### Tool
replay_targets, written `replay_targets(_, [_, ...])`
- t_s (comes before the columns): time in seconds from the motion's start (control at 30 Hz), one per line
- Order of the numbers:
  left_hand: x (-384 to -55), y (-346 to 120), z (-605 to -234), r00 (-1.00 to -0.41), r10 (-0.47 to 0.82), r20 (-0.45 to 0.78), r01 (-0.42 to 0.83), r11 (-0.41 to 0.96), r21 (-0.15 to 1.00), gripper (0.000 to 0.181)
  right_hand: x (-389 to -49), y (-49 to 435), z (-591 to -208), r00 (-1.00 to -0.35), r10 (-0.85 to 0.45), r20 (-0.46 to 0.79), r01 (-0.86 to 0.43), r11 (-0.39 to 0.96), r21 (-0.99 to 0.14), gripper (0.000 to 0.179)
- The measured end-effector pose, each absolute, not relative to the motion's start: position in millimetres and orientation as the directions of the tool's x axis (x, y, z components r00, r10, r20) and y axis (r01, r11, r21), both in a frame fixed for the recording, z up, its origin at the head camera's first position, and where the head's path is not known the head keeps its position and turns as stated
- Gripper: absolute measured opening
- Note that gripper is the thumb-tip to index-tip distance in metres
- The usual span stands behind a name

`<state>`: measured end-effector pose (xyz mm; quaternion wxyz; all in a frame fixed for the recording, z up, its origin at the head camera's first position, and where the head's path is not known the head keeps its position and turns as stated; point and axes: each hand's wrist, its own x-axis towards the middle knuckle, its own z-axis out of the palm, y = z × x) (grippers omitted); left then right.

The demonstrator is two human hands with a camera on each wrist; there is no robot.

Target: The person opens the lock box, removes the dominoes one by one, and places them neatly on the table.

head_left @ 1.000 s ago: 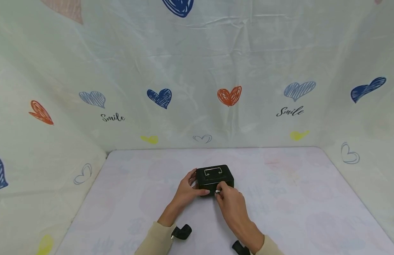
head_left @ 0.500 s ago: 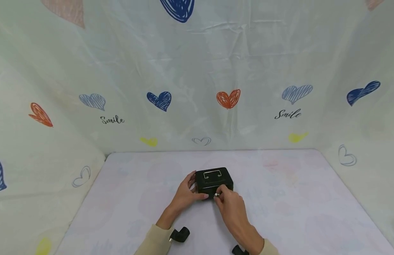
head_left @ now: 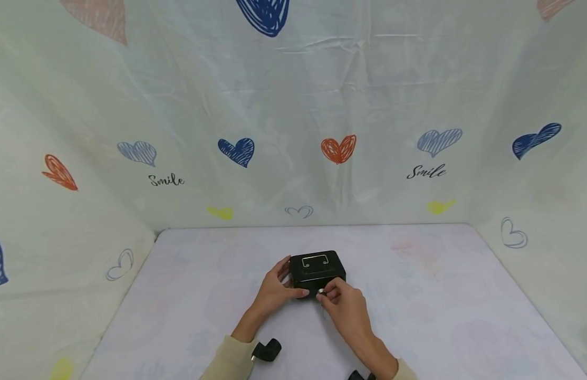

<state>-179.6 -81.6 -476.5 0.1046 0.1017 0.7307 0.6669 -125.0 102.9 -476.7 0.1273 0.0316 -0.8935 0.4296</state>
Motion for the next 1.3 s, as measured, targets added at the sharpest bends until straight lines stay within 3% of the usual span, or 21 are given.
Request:
replay_targets(0.3, [-188, -81, -500, -0.967, 0.254, -0.009, 0.023, 0.123, 0.992, 0.100, -126, 110, -479, -0.993, 0.059, 0.099, -0.063, 0.447, -0.892, 0.012])
replay_targets(0.47, [-189, -81, -503, -0.967, 0.255, -0.006, 0.031, 0.139, 0.990, 0.100, -128, 114, -481, -0.993, 0.053, -0.108, 0.116, 0.180, -0.977, 0.018])
replay_targets(0.67, [-191, -82, -504, -0.962, 0.273, -0.005, 0.025, 0.107, 0.994, 0.100, -127, 116, -482, -0.965, 0.024, -0.260, 0.259, -0.056, -0.964, 0.021])
replay_targets(1.3, [-190, -81, -509, -0.962, 0.273, 0.000, 0.033, 0.114, 0.993, 0.102, -121, 121, -490, -0.935, -0.081, -0.346, 0.355, -0.216, -0.909, 0.030])
